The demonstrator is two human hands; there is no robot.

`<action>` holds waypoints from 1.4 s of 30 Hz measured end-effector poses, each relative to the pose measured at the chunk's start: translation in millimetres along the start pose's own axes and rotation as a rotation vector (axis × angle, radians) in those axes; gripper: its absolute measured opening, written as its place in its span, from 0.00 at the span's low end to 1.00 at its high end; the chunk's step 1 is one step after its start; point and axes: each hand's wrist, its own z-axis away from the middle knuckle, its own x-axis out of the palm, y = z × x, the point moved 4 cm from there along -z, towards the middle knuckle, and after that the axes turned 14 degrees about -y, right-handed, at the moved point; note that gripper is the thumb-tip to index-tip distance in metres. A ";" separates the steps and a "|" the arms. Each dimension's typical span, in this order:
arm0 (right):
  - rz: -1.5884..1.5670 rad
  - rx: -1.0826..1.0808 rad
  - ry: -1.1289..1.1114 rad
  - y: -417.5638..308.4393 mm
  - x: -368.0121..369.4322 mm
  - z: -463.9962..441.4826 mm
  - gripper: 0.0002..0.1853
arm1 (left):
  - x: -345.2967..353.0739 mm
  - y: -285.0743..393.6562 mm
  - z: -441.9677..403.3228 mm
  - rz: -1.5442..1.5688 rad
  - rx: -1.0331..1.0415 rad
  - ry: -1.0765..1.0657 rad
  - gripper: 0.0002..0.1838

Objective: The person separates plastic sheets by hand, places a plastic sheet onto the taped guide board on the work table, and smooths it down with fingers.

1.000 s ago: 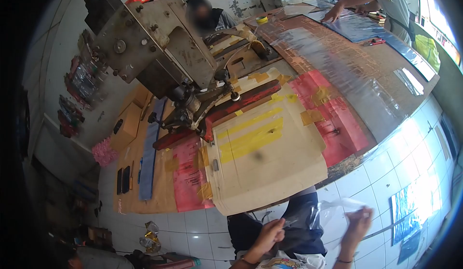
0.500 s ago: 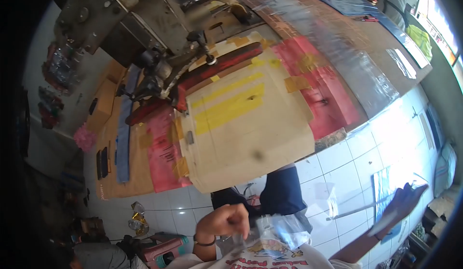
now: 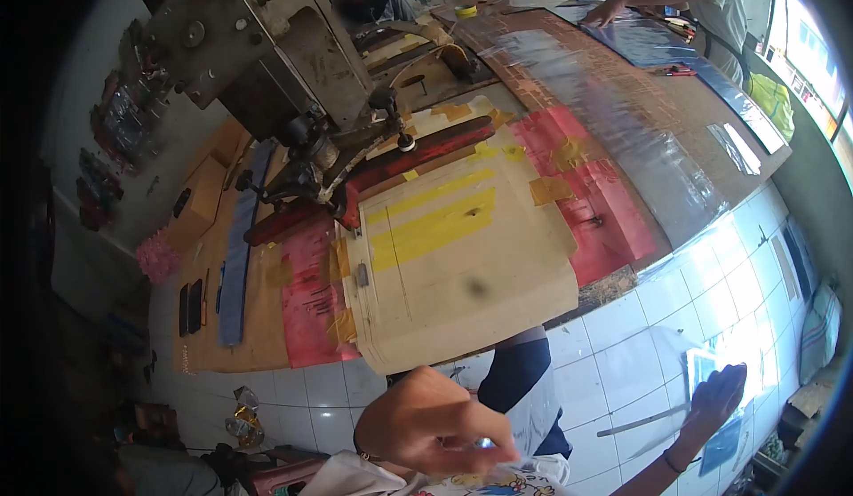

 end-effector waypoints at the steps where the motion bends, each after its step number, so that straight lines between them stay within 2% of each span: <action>1: -0.013 -0.005 -0.139 -4.9 15.7 4.5 0.14 | -0.4 -1.5 0.7 -0.024 -0.027 -0.006 0.15; 3: 0.027 0.097 0.076 -2.9 60.9 22.4 0.16 | -2.3 -2.7 -0.4 -0.074 -0.071 -0.020 0.15; 5: -0.137 0.017 -0.553 0.6 87.9 31.2 0.19 | 2.0 -2.3 -1.4 -0.109 -0.063 0.009 0.15; 7: -0.049 0.004 -0.623 -10.2 129.2 41.1 0.23 | 1.3 4.4 -5.7 -0.157 -0.034 0.017 0.15; 10: -0.030 -0.009 -0.681 -13.8 151.9 45.9 0.25 | -3.3 16.9 -8.6 -0.175 0.108 0.074 0.15; 13: -0.006 0.033 -0.678 -17.4 157.2 51.9 0.24 | -8.9 35.1 -12.6 -0.280 0.135 0.028 0.15; 17: 0.008 0.031 -0.636 -36.7 177.9 62.9 0.21 | 8.5 20.1 -17.5 -0.406 -0.040 -0.079 0.19; 18: -0.038 0.055 -0.626 -39.5 181.2 67.2 0.18 | 13.7 11.4 -15.1 -0.453 -0.081 -0.110 0.27; 21: -0.099 0.053 -0.677 -45.6 197.8 75.8 0.15 | 21.2 0.0 -8.7 -0.490 -0.072 -0.180 0.37; 22: -0.145 0.091 -0.680 -45.2 203.3 79.4 0.14 | 22.6 -3.0 -4.8 -0.509 -0.078 -0.193 0.44; 25: -0.256 0.173 -0.687 -53.5 223.1 88.2 0.13 | 18.7 -5.2 5.8 -0.576 -0.169 -0.246 0.47; 26: -0.291 0.177 -0.714 -55.5 225.6 91.1 0.13 | 19.4 -12.1 13.0 -0.577 -0.182 -0.190 0.50; 29: -0.294 0.178 -0.757 -58.0 235.9 101.4 0.12 | 21.0 -17.4 30.5 -0.170 -0.568 0.072 0.51; 30: -0.313 0.191 -0.804 -54.5 236.0 103.9 0.11 | 25.4 -23.6 38.3 -0.025 -0.504 0.203 0.44; 33: -0.319 0.179 -0.894 -50.6 242.7 113.1 0.10 | 41.7 -51.3 67.4 0.141 -0.405 0.045 0.30; 36: -0.202 0.263 -0.908 -45.7 247.8 121.4 0.11 | 60.7 -55.1 91.5 0.615 -0.482 -0.109 0.18; 39: -0.101 0.106 -0.890 -20.1 244.4 121.3 0.12 | 73.6 -57.6 99.8 0.670 -0.367 0.159 0.17; 40: -0.057 0.060 -0.864 -21.2 239.5 120.7 0.10 | 72.0 -54.6 100.4 0.743 -0.380 0.275 0.21; 42: 0.034 -0.090 -0.767 -27.1 235.8 119.3 0.14 | 71.7 -61.0 104.1 0.859 -0.256 0.301 0.24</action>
